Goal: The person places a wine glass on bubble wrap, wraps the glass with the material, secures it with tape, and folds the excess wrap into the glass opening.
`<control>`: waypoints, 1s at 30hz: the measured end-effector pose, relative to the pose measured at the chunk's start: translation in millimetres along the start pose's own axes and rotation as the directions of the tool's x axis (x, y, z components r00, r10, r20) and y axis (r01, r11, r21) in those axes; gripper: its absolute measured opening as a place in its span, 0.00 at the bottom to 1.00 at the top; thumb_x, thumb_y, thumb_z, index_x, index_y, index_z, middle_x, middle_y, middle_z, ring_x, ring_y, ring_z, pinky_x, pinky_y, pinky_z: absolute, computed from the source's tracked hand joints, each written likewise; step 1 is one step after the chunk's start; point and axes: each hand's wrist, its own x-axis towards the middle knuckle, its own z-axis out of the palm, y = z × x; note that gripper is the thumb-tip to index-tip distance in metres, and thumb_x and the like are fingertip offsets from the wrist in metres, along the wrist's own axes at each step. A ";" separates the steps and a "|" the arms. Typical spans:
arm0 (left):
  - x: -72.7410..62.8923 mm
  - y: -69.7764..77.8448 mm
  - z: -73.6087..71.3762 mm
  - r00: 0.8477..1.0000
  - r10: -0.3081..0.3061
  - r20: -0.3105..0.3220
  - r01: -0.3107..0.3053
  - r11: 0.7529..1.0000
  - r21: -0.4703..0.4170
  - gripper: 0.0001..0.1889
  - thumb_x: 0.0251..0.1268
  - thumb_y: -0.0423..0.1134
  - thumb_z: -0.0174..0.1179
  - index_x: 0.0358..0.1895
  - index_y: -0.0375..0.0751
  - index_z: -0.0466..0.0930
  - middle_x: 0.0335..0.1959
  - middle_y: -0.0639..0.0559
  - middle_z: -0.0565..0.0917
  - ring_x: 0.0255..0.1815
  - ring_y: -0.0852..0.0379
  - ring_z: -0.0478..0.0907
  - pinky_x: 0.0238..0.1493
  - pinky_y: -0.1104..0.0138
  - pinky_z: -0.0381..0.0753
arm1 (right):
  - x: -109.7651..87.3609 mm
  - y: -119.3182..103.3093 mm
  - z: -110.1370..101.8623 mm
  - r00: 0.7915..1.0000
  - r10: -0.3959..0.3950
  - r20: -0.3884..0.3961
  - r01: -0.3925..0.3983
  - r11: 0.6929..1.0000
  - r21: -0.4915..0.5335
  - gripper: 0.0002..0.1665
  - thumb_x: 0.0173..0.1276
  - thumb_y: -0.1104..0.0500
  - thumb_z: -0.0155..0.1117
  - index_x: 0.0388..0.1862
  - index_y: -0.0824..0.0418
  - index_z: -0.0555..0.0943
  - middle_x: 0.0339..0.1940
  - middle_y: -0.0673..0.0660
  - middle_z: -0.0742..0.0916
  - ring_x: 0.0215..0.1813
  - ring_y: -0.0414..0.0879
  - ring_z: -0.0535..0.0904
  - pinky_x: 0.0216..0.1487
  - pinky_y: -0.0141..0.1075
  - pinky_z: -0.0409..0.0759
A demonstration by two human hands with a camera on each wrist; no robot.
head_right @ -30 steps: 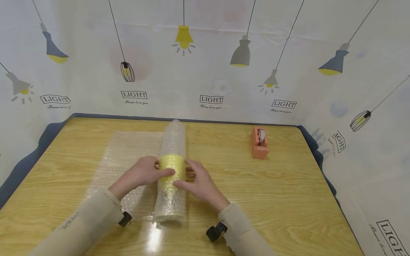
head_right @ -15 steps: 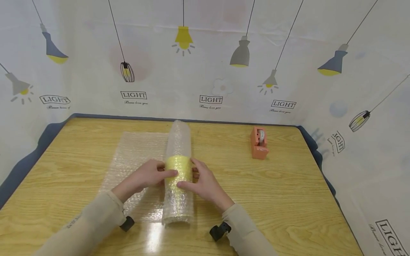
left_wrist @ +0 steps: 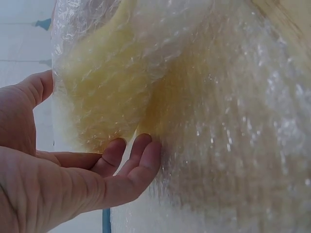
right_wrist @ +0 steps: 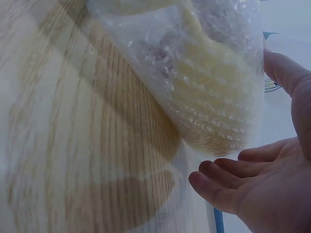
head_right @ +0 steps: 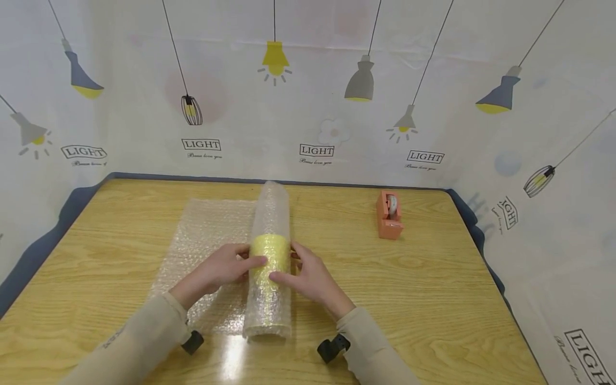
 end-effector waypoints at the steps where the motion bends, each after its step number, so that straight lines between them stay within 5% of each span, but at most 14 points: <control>1: 0.2 -0.6 0.4 1.000 0.007 0.004 -0.007 1.000 -0.010 0.38 0.67 0.64 0.64 0.69 0.38 0.76 0.61 0.41 0.83 0.58 0.44 0.81 0.58 0.48 0.83 | 0.1 0.5 0.1 1.000 -0.006 0.002 0.006 1.000 -0.002 0.53 0.69 0.50 0.74 0.81 0.70 0.58 0.76 0.70 0.72 0.73 0.65 0.72 0.72 0.56 0.73; 6: 1.1 -1.9 0.6 0.998 0.047 0.031 -0.046 0.998 -0.046 0.38 0.70 0.62 0.63 0.74 0.40 0.72 0.67 0.39 0.80 0.65 0.40 0.78 0.64 0.45 0.79 | -0.1 0.7 0.5 1.000 -0.018 -0.007 0.018 1.000 -0.013 0.52 0.69 0.49 0.75 0.81 0.70 0.59 0.75 0.69 0.73 0.73 0.65 0.72 0.72 0.56 0.73; 18: 2.4 -5.9 -4.9 0.991 0.099 0.085 -0.086 0.986 -0.142 0.34 0.75 0.55 0.61 0.73 0.35 0.71 0.64 0.38 0.81 0.60 0.44 0.80 0.62 0.48 0.81 | -1.4 -3.6 3.1 0.999 -0.017 -0.036 0.015 0.999 -0.044 0.50 0.68 0.50 0.75 0.79 0.69 0.62 0.75 0.68 0.73 0.71 0.64 0.73 0.70 0.57 0.75; 30: -1.0 -6.0 -3.6 0.997 0.011 0.073 0.009 0.963 -0.271 0.37 0.75 0.44 0.64 0.76 0.25 0.60 0.64 0.29 0.75 0.57 0.41 0.82 0.57 0.54 0.86 | -3.2 -6.5 5.0 0.996 -0.064 -0.063 0.061 0.997 -0.050 0.48 0.67 0.54 0.76 0.78 0.69 0.64 0.73 0.69 0.73 0.68 0.65 0.75 0.68 0.57 0.77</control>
